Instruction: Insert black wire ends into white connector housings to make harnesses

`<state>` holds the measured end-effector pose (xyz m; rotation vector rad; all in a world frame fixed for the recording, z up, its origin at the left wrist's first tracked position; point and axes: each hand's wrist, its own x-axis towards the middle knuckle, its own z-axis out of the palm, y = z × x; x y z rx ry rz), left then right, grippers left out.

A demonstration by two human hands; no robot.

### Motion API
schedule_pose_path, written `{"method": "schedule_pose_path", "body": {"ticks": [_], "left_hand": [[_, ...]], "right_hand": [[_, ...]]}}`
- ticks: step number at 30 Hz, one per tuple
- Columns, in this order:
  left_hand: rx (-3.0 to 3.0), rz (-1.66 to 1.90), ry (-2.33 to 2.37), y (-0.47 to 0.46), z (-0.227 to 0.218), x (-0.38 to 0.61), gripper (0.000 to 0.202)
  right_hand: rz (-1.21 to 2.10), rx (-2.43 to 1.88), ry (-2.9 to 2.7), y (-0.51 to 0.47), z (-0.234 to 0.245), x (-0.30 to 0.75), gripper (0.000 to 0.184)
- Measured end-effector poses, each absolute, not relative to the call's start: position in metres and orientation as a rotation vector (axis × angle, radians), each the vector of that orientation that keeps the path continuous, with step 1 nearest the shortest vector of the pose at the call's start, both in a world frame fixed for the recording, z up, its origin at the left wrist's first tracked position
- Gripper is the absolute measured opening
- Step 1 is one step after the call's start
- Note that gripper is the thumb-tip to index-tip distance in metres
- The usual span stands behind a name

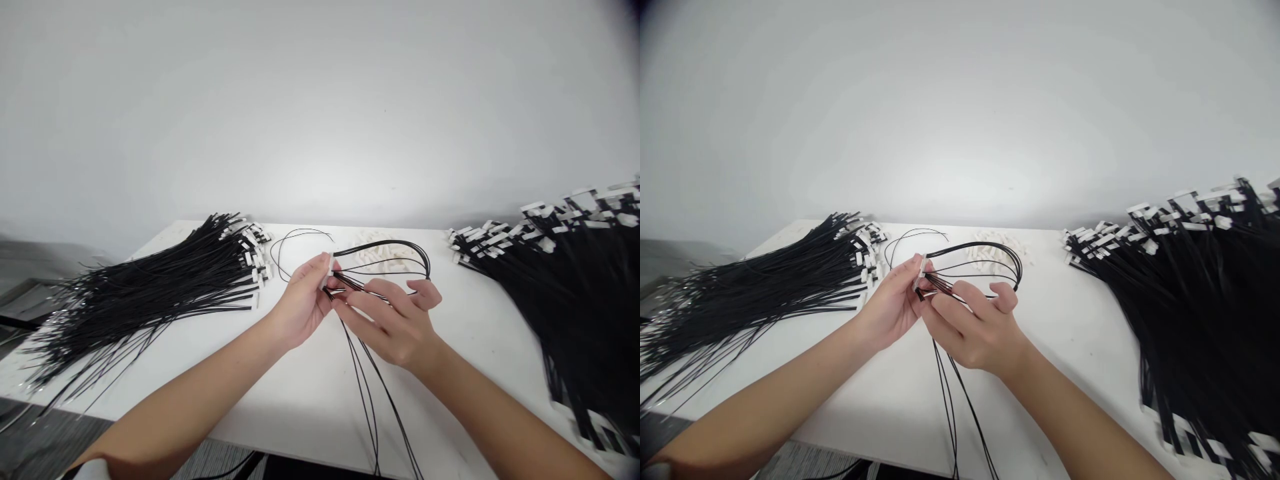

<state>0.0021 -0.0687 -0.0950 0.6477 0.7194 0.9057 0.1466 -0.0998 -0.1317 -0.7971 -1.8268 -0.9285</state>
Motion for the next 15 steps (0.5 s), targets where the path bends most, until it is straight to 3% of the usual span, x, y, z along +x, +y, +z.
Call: {"method": "schedule_pose_path", "body": {"ticks": [15], "left_hand": [[0.679,0.931,0.664,-0.0691,-0.0930,0.0034,0.023]], "right_hand": [[-0.857,-0.845,-1.775,-0.0976,-0.1290,0.1497,0.015]]}}
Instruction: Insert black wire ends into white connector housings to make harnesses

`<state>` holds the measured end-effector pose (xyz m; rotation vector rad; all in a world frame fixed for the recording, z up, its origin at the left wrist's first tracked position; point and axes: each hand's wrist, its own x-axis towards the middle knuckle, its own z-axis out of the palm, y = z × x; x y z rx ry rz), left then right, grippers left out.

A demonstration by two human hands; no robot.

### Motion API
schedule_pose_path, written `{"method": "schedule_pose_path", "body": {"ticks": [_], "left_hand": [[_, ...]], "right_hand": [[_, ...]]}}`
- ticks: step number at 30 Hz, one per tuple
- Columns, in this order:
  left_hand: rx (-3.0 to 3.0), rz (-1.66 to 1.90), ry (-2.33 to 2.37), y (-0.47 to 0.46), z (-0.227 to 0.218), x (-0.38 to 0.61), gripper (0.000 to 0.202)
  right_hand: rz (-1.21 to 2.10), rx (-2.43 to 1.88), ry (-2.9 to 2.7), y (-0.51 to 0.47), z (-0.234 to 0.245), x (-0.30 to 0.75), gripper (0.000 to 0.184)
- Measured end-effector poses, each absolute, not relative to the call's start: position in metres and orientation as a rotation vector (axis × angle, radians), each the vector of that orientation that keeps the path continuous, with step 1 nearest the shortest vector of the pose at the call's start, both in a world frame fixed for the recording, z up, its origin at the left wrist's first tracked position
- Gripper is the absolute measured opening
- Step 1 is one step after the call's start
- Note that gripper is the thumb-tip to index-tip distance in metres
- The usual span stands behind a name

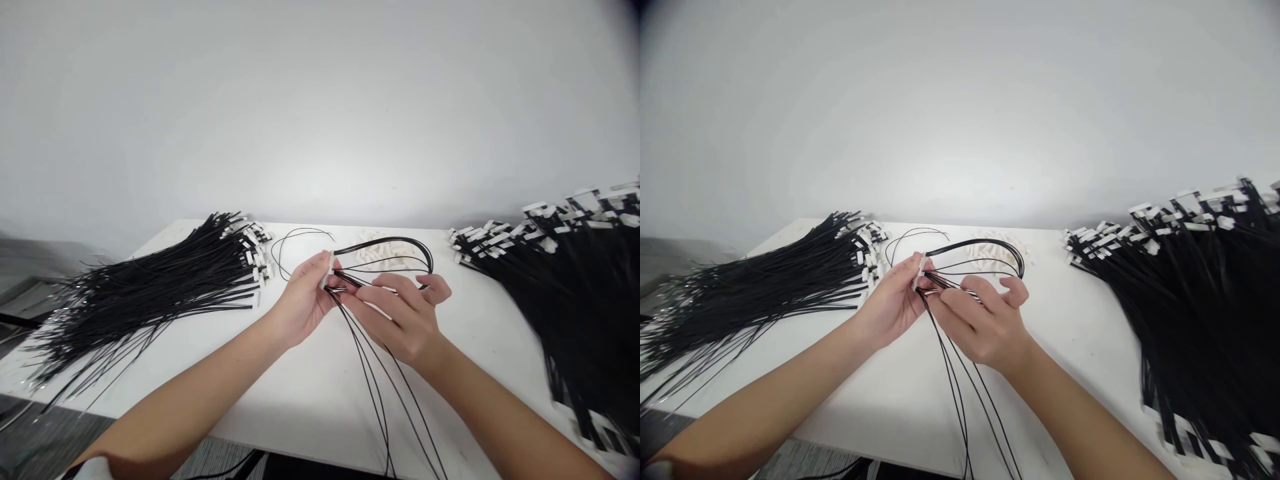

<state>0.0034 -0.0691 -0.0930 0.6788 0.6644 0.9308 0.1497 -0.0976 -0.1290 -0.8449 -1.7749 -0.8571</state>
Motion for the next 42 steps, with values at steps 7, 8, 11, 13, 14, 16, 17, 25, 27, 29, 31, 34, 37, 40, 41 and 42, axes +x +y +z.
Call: {"method": "schedule_pose_path", "body": {"ticks": [7,8,11,13,14,16,17,25,27,29,31,34,37,40,41,42], "left_hand": [[0.684,0.945,0.648,-0.068,-0.094,0.003,0.022],[0.689,0.955,0.649,-0.068,-0.095,0.003,0.020],[0.701,0.988,0.679,-0.065,-0.097,0.003,0.019],[0.703,1.018,0.707,-0.063,-0.099,0.002,0.020],[0.704,1.032,0.717,-0.062,-0.100,0.002,0.021],[0.708,1.048,0.731,-0.061,-0.101,0.002,0.021],[0.709,1.047,0.735,-0.061,-0.102,0.001,0.022],[0.690,1.017,0.748,-0.061,-0.102,0.001,0.022],[0.698,1.009,0.742,-0.061,-0.102,0.001,0.022],[0.700,1.008,0.742,-0.060,-0.102,0.001,0.023],[0.701,1.011,0.755,-0.060,-0.101,0.000,0.023],[0.713,1.004,0.772,-0.060,-0.099,0.000,0.024],[0.745,0.985,0.771,-0.061,-0.097,-0.001,0.024],[0.792,0.970,0.775,-0.062,-0.097,-0.002,0.024],[0.809,0.961,0.774,-0.062,-0.097,-0.002,0.024],[0.827,0.948,0.773,-0.062,-0.097,-0.002,0.024]], "right_hand": [[-0.522,-0.853,-1.812,-0.102,-0.122,0.151,0.014],[-0.389,-0.876,-1.812,-0.104,-0.120,0.151,0.014],[0.095,-0.948,-1.603,-0.104,-0.116,0.154,0.010],[0.409,-0.973,-1.306,-0.099,-0.113,0.159,0.008],[0.540,-0.968,-1.139,-0.096,-0.112,0.162,0.012],[0.736,-0.929,-0.838,-0.087,-0.111,0.170,0.019],[0.806,-0.899,-0.718,-0.083,-0.110,0.176,0.022],[0.954,-0.709,-0.358,-0.066,-0.099,0.201,0.028],[1.039,-0.683,-0.388,-0.069,-0.095,0.199,0.026],[1.118,-0.695,-0.476,-0.075,-0.089,0.196,0.028],[1.171,-0.727,-0.594,-0.082,-0.085,0.192,0.028],[1.184,-0.763,-0.780,-0.094,-0.081,0.187,0.019],[1.137,-0.755,-0.941,-0.102,-0.081,0.184,0.013],[1.086,-0.757,-1.055,-0.103,-0.084,0.183,0.010],[1.065,-0.763,-1.088,-0.102,-0.085,0.183,0.009],[1.040,-0.771,-1.122,-0.101,-0.086,0.183,0.008]]}}
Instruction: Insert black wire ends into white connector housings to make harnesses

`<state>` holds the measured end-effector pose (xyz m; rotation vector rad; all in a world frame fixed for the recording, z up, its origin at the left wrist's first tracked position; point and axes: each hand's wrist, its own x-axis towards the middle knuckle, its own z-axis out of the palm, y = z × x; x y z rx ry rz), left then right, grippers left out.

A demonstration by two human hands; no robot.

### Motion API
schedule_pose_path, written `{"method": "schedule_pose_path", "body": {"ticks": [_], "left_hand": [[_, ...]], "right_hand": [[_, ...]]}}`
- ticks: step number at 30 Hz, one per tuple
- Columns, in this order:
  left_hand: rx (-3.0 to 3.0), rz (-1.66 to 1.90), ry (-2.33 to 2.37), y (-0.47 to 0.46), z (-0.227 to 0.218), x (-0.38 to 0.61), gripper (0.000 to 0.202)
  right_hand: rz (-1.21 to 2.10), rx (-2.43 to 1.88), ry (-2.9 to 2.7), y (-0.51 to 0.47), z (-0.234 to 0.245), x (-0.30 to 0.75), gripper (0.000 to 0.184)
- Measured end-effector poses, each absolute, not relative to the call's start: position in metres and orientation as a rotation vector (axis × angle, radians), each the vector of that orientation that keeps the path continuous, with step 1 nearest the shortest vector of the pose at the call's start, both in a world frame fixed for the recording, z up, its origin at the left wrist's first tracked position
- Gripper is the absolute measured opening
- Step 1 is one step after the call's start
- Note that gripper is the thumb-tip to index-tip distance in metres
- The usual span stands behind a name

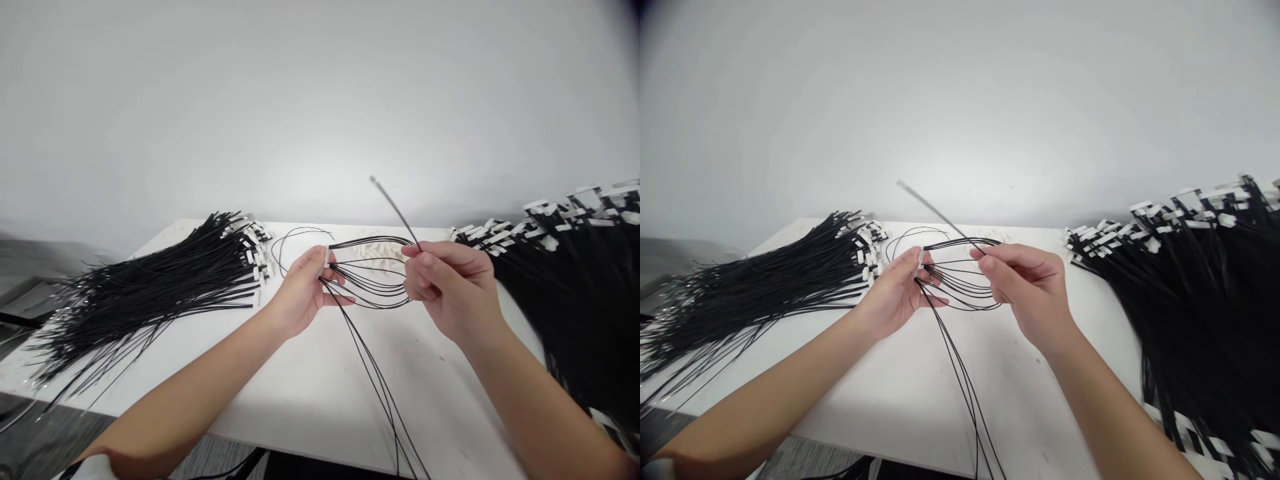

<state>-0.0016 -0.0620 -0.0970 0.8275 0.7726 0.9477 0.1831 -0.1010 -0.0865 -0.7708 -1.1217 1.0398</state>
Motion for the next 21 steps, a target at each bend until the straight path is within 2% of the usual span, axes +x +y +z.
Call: {"method": "schedule_pose_path", "body": {"ticks": [6,14,21], "left_hand": [[0.906,0.864,0.795,-0.0626,-0.0992,-0.0011,0.025],[0.866,0.894,0.770,-0.0586,-0.1000,-0.0023,0.025],[0.780,0.909,0.791,-0.0588,-0.0964,-0.0003,0.024]], "right_hand": [[0.828,-0.823,-1.199,-0.0937,-0.0894,0.1855,0.003],[0.746,-0.840,-1.196,-0.0926,-0.0897,0.1866,0.004],[0.634,-0.930,-1.249,-0.0974,-0.0861,0.1806,0.016]]}}
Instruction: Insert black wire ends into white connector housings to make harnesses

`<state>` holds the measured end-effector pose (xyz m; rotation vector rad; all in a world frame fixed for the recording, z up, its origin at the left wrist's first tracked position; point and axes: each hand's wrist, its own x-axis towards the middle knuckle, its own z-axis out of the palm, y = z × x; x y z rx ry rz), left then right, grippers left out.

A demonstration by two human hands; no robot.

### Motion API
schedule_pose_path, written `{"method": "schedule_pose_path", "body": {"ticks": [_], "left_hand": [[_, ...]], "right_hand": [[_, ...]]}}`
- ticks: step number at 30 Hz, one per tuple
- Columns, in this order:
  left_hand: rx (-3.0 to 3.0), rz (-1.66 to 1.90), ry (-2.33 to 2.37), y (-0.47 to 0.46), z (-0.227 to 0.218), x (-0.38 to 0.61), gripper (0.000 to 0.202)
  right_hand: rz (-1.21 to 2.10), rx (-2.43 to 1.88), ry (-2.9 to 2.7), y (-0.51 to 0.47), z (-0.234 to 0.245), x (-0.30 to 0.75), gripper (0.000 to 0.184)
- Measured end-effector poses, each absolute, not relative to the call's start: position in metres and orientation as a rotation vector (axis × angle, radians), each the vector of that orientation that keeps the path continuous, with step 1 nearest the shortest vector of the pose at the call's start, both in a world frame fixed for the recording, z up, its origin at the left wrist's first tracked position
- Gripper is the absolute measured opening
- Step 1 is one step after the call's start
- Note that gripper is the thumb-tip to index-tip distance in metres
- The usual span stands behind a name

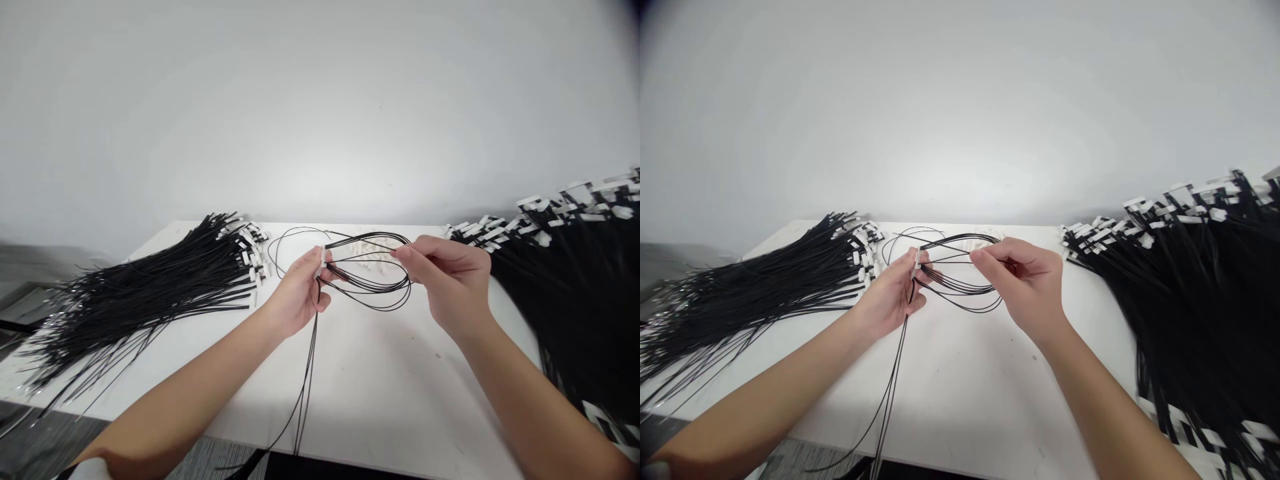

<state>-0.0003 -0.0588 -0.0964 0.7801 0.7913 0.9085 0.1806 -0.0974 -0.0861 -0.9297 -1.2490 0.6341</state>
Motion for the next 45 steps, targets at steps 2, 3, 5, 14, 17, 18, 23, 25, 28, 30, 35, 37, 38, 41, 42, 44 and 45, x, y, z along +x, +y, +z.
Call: {"method": "schedule_pose_path", "body": {"ticks": [2,3,5,14,17,18,23,25,28,30,35,37,38,41,42,44,45], "left_hand": [[0.774,0.931,0.801,-0.058,-0.098,-0.001,0.024],[0.776,0.946,0.808,-0.058,-0.099,-0.001,0.025],[0.792,0.985,0.824,-0.057,-0.101,-0.001,0.026],[0.853,1.062,0.902,-0.056,-0.105,-0.002,0.031],[0.842,1.057,0.902,-0.057,-0.103,-0.002,0.029],[0.841,1.057,0.898,-0.057,-0.102,-0.001,0.028],[0.853,1.047,0.892,-0.059,-0.101,-0.002,0.028],[0.857,1.044,0.889,-0.058,-0.101,-0.002,0.028],[0.850,1.041,0.874,-0.058,-0.101,-0.002,0.029],[0.844,1.033,0.867,-0.058,-0.101,-0.002,0.028],[0.851,1.019,0.873,-0.058,-0.101,-0.001,0.029],[0.858,1.021,0.884,-0.058,-0.101,-0.001,0.030],[0.862,1.022,0.890,-0.058,-0.101,-0.001,0.031],[0.866,1.023,0.909,-0.057,-0.102,-0.001,0.032],[0.868,1.023,0.914,-0.057,-0.102,-0.002,0.033],[0.870,1.021,0.919,-0.057,-0.103,-0.002,0.033],[0.872,1.019,0.920,-0.057,-0.103,-0.002,0.032]], "right_hand": [[0.578,-0.961,-1.258,-0.100,-0.085,0.178,0.018],[0.550,-0.977,-1.265,-0.101,-0.085,0.177,0.018],[0.509,-1.021,-1.277,-0.104,-0.083,0.176,0.019],[0.809,-1.260,-1.367,-0.107,-0.082,0.174,0.026],[0.818,-1.306,-1.307,-0.104,-0.087,0.170,0.028],[0.822,-1.306,-1.294,-0.103,-0.089,0.168,0.028],[0.861,-1.269,-1.253,-0.102,-0.090,0.167,0.028],[0.865,-1.256,-1.246,-0.103,-0.090,0.167,0.029],[0.847,-1.245,-1.250,-0.102,-0.091,0.168,0.028],[0.837,-1.249,-1.259,-0.102,-0.093,0.168,0.028],[0.770,-1.312,-1.304,-0.102,-0.093,0.169,0.026],[0.755,-1.319,-1.356,-0.102,-0.093,0.171,0.023],[0.741,-1.316,-1.388,-0.102,-0.094,0.172,0.021],[0.580,-1.282,-1.495,-0.101,-0.096,0.174,0.015],[0.491,-1.259,-1.532,-0.100,-0.097,0.175,0.014],[0.335,-1.203,-1.596,-0.099,-0.098,0.174,0.012],[0.278,-1.175,-1.619,-0.099,-0.098,0.174,0.011]]}}
